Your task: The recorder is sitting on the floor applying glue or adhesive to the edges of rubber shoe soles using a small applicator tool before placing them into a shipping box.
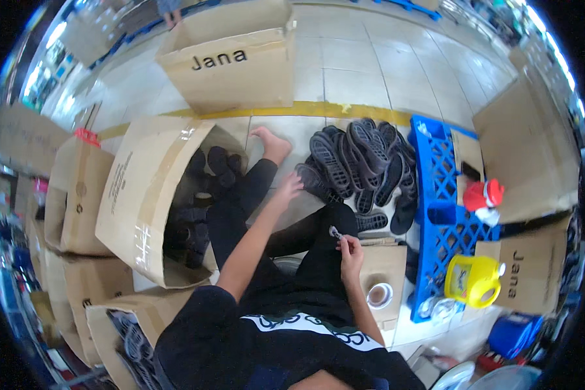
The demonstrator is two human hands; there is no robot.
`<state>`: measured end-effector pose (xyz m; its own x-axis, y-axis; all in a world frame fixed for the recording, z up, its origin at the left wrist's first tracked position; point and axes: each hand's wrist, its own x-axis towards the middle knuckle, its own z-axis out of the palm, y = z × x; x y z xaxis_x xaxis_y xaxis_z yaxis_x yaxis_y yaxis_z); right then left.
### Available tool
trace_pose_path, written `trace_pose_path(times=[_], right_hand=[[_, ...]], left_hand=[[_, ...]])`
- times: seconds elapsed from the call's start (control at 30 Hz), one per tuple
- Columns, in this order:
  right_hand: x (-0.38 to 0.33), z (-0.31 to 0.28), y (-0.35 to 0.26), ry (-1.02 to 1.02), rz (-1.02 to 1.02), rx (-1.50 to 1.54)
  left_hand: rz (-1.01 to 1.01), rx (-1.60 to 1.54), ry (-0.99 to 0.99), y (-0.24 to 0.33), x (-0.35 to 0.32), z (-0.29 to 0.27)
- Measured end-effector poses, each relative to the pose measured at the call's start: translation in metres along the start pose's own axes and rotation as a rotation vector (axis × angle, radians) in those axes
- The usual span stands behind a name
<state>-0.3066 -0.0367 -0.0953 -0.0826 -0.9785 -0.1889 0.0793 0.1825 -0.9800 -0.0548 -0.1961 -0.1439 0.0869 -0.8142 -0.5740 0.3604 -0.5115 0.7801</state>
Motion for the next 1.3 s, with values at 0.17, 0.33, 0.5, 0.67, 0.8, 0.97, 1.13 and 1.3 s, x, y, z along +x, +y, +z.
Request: trace_pose_path(times=[0.17,0.33,0.5,0.67,0.8,0.97,1.13,1.3], right_hand=[[0.004,-0.002,0.009,0.062,-0.009,-0.043],[0.002,0.01,-0.009,0.002,0.022,-0.207],[-0.001,0.02,-0.006,0.007,-0.038,-0.28],[-0.002,0.021,-0.006,0.068,-0.049,-0.306],[-0.004,0.028,-0.011,0.087,-0.056,-0.225],[-0.008,0.027,-0.016,0.085,-0.087,-0.336],[-0.012,0.02,0.002,0.05,-0.064,-0.352],[-0.015,0.008,-0.005,0.071,0.078,-0.267]], left_hand=[[0.384,0.024,0.08,0.008,-0.115,-0.105],[0.552,0.049,0.582,-0.017,-0.181,-0.244],[0.229,0.116,0.896,-0.061,-0.171,-0.346],[0.435,0.389,0.912,-0.028,-0.132,-0.285],[0.815,0.557,0.632,0.02,-0.084,-0.162],[0.549,0.774,0.208,-0.08,0.063,-0.072],[0.481,0.952,0.136,-0.178,0.128,-0.105],[0.167,0.91,0.219,-0.143,0.113,-0.066]])
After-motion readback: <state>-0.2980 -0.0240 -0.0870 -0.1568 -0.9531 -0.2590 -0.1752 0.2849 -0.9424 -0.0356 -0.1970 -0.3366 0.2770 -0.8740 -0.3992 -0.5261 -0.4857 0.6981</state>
